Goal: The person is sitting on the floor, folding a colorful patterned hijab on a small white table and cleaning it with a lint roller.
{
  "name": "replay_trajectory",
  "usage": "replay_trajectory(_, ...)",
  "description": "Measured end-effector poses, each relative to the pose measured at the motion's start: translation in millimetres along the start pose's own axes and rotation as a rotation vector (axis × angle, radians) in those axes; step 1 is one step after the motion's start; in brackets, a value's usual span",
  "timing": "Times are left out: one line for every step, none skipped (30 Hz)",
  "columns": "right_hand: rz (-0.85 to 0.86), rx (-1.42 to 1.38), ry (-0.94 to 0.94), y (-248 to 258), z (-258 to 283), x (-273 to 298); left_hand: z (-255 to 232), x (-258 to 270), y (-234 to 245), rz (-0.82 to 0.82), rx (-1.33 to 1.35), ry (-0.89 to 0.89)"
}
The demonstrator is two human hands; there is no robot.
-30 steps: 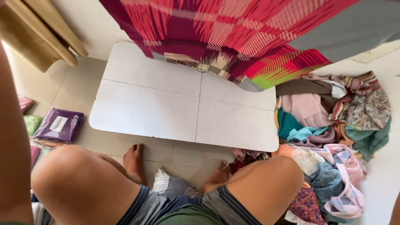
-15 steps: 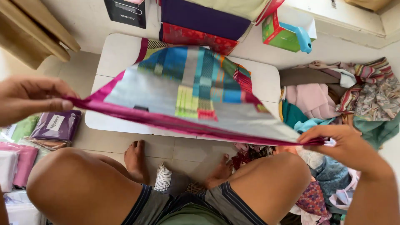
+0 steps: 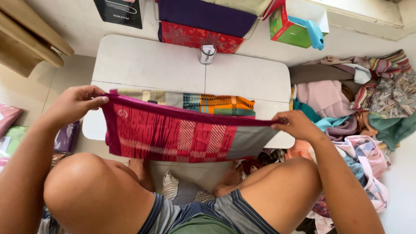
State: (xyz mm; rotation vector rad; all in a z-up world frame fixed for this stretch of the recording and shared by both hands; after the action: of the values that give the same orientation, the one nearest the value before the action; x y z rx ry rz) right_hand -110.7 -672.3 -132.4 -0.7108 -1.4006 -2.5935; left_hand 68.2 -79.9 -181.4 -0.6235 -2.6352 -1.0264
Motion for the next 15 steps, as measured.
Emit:
replay_trajectory(-0.021, 0.025, 0.02, 1, -1, -13, 0, -10, -2, -0.043, -0.041, -0.01)
replay_trajectory(-0.021, 0.024, 0.017, -2, -3, -27, 4, -23, -10, -0.04, -0.042, -0.01)
replay_trajectory(-0.028, -0.051, -0.019, -4, -8, -41, 10, -34, -15, -0.089, -0.03, -0.01)
replay_trajectory(-0.035, -0.126, -0.055, -7, -12, -55, 15, -45, -19, -0.138, -0.017, -0.009)
replay_trajectory(-0.03, -0.127, -0.058, -23, -33, -73, 41, -61, -32, -0.135, -0.018, -0.005)
replay_trajectory(-0.02, -0.138, -0.014, -39, -51, -91, 66, -77, -47, -0.101, -0.06, -0.006)
replay_trajectory(-0.012, -0.147, 0.029, -52, -68, -108, 90, -94, -62, -0.068, -0.101, -0.01)
replay_trajectory(-0.01, -0.148, 0.026, -53, -60, -111, 92, -94, -65, -0.064, -0.1, -0.008)
replay_trajectory(-0.014, -0.059, 0.051, -54, -49, -113, 96, -95, -67, -0.099, -0.112, 0.006)
replay_trajectory(-0.017, 0.03, 0.077, -55, -38, -116, 100, -95, -68, -0.134, -0.123, 0.02)
replay_trajectory(-0.015, 0.031, 0.075, -54, -34, -119, 95, -91, -67, -0.132, -0.122, 0.022)
replay_trajectory(-0.029, 0.016, 0.079, -52, -29, -122, 91, -86, -64, -0.157, -0.092, 0.028)
replay_trajectory(-0.035, 0.001, 0.088, -54, -23, -126, 91, -76, -60, -0.185, -0.063, 0.043)
replay_trajectory(-0.024, 0.002, 0.091, -51, -9, -121, 99, -76, -61, -0.186, -0.062, 0.054)
replay_trajectory(-0.026, -0.032, 0.152, -47, 9, -115, 99, -75, -57, -0.227, -0.127, -0.016)
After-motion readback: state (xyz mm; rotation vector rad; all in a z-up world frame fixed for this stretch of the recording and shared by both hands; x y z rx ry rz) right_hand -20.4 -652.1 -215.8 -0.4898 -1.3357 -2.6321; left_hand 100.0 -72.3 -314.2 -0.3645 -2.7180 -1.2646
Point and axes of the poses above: each hand's wrist, its own x-axis away from the middle knuckle, its own y-axis out of the back of the hand, z = x × y, the point moved 8 cm from there along -x, towards the middle knuckle, and after that the axes turned 8 degrees about -x, right-handed, at the moved point
